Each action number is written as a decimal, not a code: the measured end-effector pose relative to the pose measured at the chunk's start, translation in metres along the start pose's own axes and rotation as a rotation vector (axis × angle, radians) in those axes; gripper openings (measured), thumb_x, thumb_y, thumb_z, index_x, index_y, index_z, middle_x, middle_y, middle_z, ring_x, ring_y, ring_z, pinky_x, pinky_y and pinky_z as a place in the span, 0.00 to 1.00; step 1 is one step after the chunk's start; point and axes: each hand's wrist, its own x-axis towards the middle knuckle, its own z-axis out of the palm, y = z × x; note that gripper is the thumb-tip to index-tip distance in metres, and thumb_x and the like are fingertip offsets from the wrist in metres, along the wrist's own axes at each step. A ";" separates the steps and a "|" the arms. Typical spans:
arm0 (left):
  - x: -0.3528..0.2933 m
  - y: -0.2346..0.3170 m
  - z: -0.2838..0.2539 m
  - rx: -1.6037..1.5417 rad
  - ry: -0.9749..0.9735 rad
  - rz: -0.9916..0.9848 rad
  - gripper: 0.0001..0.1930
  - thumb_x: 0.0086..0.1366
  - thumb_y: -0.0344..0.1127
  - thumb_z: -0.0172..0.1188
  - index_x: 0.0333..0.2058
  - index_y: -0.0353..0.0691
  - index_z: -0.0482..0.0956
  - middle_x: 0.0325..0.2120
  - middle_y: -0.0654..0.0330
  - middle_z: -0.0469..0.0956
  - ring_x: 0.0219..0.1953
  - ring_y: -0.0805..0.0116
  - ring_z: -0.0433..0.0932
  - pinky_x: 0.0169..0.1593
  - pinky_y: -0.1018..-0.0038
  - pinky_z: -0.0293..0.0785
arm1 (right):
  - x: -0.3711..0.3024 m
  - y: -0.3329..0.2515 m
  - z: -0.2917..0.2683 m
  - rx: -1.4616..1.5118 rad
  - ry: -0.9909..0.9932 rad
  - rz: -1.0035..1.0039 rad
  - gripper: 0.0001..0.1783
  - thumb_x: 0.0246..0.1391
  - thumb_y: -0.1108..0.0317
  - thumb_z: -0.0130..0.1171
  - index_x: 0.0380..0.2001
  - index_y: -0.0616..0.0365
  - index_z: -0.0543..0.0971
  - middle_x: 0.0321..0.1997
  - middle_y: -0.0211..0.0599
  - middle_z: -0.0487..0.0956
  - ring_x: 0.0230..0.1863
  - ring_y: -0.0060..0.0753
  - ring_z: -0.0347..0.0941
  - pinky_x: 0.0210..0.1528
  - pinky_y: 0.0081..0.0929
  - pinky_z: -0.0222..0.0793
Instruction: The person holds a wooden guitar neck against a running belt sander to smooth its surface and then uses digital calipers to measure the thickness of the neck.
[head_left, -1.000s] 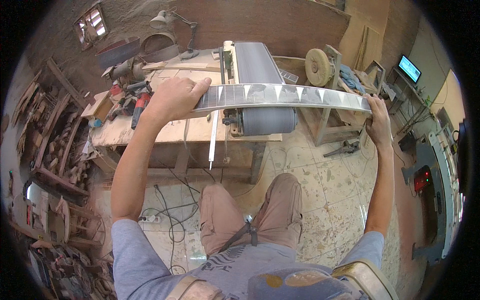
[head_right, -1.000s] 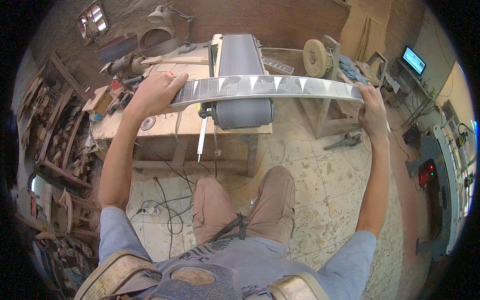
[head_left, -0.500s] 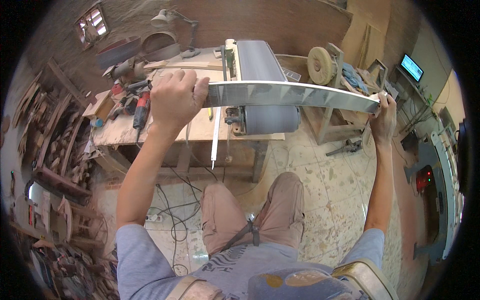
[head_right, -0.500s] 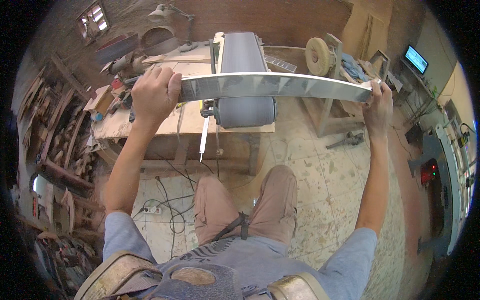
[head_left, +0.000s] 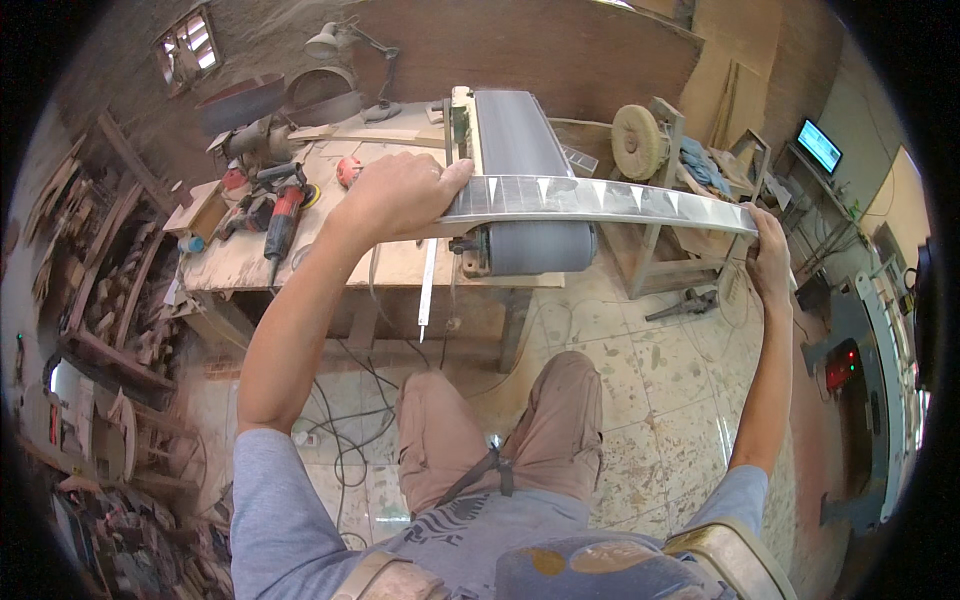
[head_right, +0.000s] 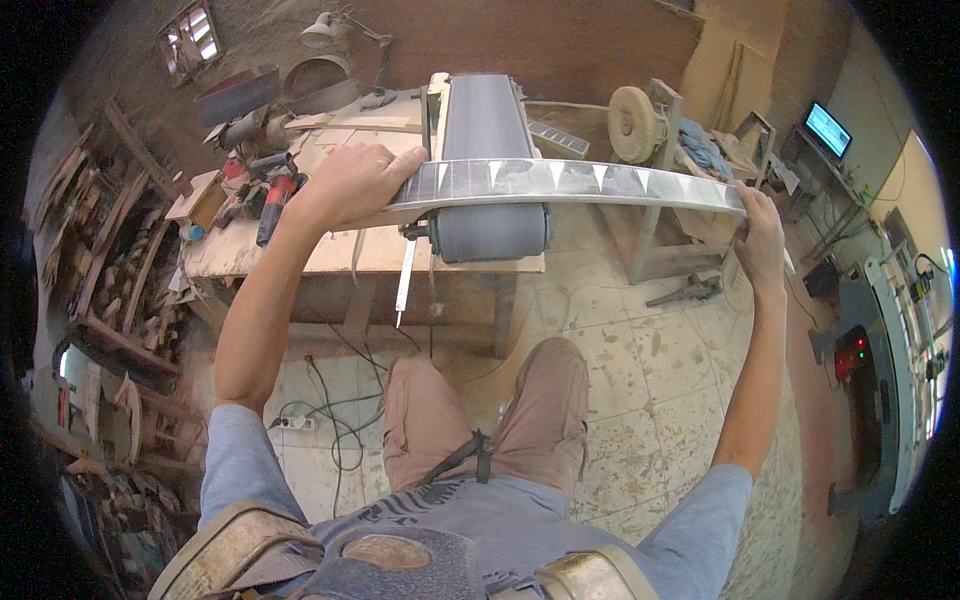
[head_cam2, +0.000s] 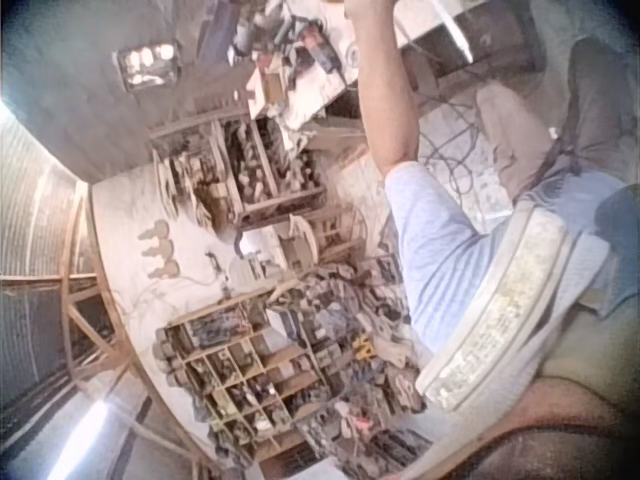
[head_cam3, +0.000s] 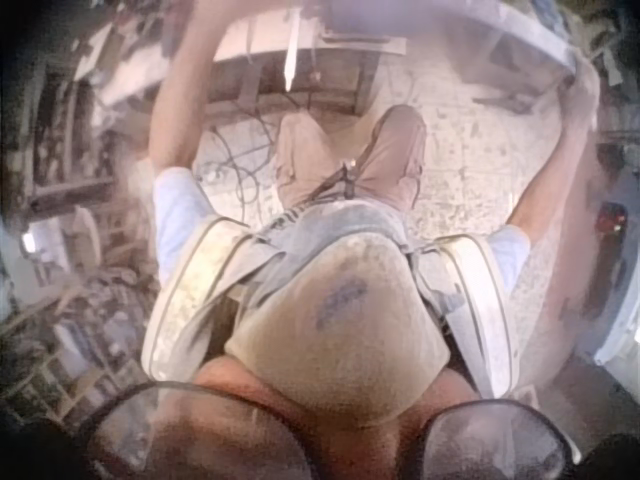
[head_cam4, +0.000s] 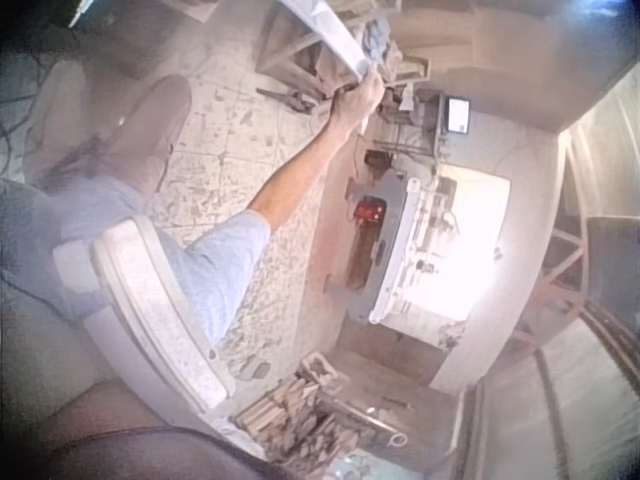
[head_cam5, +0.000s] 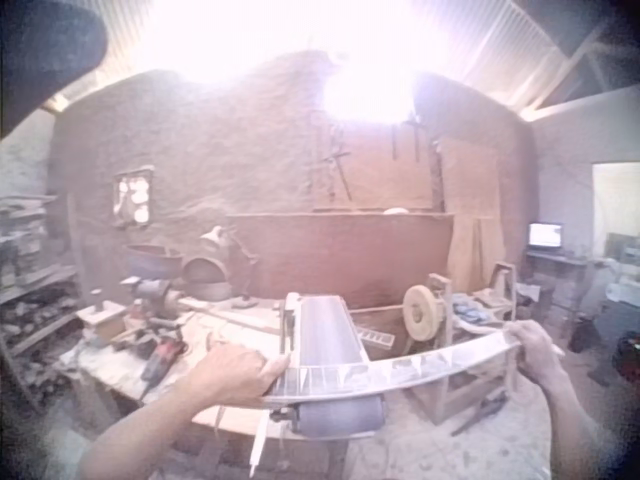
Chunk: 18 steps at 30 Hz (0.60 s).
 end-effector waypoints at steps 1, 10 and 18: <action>0.000 0.001 0.000 0.006 0.004 0.000 0.20 0.79 0.46 0.46 0.38 0.41 0.83 0.25 0.46 0.82 0.32 0.44 0.84 0.37 0.48 0.75 | 0.000 0.000 0.000 0.006 -0.013 0.005 0.41 0.45 0.90 0.54 0.65 0.53 0.72 0.60 0.46 0.77 0.61 0.56 0.74 0.63 0.45 0.72; -0.005 0.019 0.005 -0.115 0.312 -0.248 0.22 0.77 0.51 0.49 0.35 0.40 0.82 0.22 0.49 0.81 0.29 0.47 0.83 0.33 0.51 0.75 | 0.004 -0.008 0.013 -0.063 0.124 0.071 0.43 0.45 0.87 0.62 0.67 0.48 0.67 0.58 0.45 0.75 0.58 0.58 0.75 0.57 0.48 0.75; -0.008 0.016 0.019 0.072 0.745 -0.130 0.27 0.75 0.54 0.54 0.24 0.37 0.80 0.21 0.49 0.80 0.25 0.46 0.82 0.33 0.53 0.76 | 0.000 0.013 0.029 -0.173 0.335 0.028 0.47 0.45 0.84 0.67 0.68 0.44 0.64 0.60 0.48 0.73 0.60 0.60 0.74 0.58 0.50 0.75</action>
